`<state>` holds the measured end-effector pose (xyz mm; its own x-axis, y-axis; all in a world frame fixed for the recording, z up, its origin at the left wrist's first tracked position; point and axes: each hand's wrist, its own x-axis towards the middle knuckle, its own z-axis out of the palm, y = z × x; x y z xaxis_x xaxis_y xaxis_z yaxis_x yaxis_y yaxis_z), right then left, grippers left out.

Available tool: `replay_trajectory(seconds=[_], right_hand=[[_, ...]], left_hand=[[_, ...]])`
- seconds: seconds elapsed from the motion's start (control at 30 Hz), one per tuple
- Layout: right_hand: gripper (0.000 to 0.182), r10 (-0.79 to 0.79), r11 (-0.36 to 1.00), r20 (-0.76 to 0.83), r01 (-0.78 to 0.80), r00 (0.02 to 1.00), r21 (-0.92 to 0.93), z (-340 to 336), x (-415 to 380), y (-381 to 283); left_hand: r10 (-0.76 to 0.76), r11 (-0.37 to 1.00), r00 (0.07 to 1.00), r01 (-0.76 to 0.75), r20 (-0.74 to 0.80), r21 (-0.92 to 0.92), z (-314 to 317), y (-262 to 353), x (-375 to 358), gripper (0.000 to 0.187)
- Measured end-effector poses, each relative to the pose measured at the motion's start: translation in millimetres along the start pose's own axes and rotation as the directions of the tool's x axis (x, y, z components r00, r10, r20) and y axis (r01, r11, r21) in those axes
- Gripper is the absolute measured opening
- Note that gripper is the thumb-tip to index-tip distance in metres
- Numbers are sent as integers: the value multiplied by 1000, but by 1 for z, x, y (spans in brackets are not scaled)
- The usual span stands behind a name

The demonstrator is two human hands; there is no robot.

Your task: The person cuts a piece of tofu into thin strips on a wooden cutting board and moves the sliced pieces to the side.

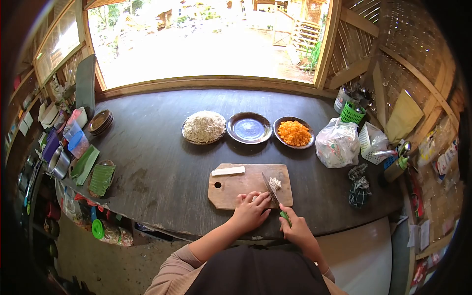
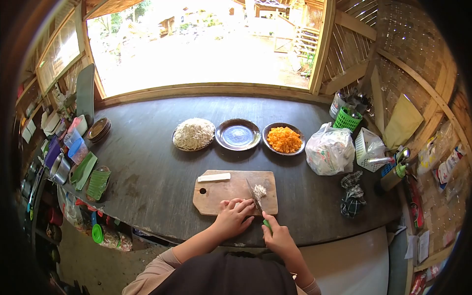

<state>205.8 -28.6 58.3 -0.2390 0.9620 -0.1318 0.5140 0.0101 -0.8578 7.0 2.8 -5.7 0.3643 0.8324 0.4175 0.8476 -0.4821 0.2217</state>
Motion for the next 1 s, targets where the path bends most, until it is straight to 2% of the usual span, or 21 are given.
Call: replay_trajectory(seconds=[0.07,0.17,0.23,0.37,0.47,0.53,0.57,0.63,0.67,0.73,0.87,0.93,1.0], right_hand=[[43,-63,997,-7,62,998,-48,1,1,5],[43,10,1000,-3,-10,1000,-2,-1,0,-5],[42,-119,989,-53,114,992,-92,5,3,10],[40,-114,991,-39,111,993,-79,-1,1,-3],[39,-44,993,-29,41,999,-109,-1,0,-8],[40,-189,978,-60,182,980,-105,1,1,-9],[40,-188,978,-60,182,980,-105,-1,1,-10],[40,-86,992,-45,81,995,-93,-5,-1,-16],[40,-85,992,-45,81,995,-93,-3,1,-11],[40,-189,978,-62,182,980,-97,3,3,0],[40,-182,980,-55,177,982,-94,-2,0,-9],[40,-107,993,-51,103,993,-65,-3,0,-13],[40,-124,990,-46,121,991,-68,-1,2,-5]], left_hand=[[-12,1000,1000,12,11,-12,0,0,0,45],[-14,1000,1000,14,12,-16,-4,1,1,45],[-20,1000,1000,20,10,-20,-2,1,1,45],[-25,999,1000,25,5,-35,-2,0,1,45],[-21,999,1000,21,1,-41,-2,-1,2,45],[-22,999,1000,22,-2,-41,-1,-1,2,46],[-25,999,1000,24,-5,-39,-1,-1,2,46],[-29,999,1000,29,-2,-45,-2,-1,1,46],[-33,998,999,33,-2,-49,-3,-1,2,46],[-42,996,999,41,-8,-73,-4,-1,2,46],[-60,992,998,58,-22,-108,-4,-2,3,46],[-61,992,998,59,-16,-115,-5,-3,3,47],[-60,991,998,59,-10,-122,-6,-2,3,48]])
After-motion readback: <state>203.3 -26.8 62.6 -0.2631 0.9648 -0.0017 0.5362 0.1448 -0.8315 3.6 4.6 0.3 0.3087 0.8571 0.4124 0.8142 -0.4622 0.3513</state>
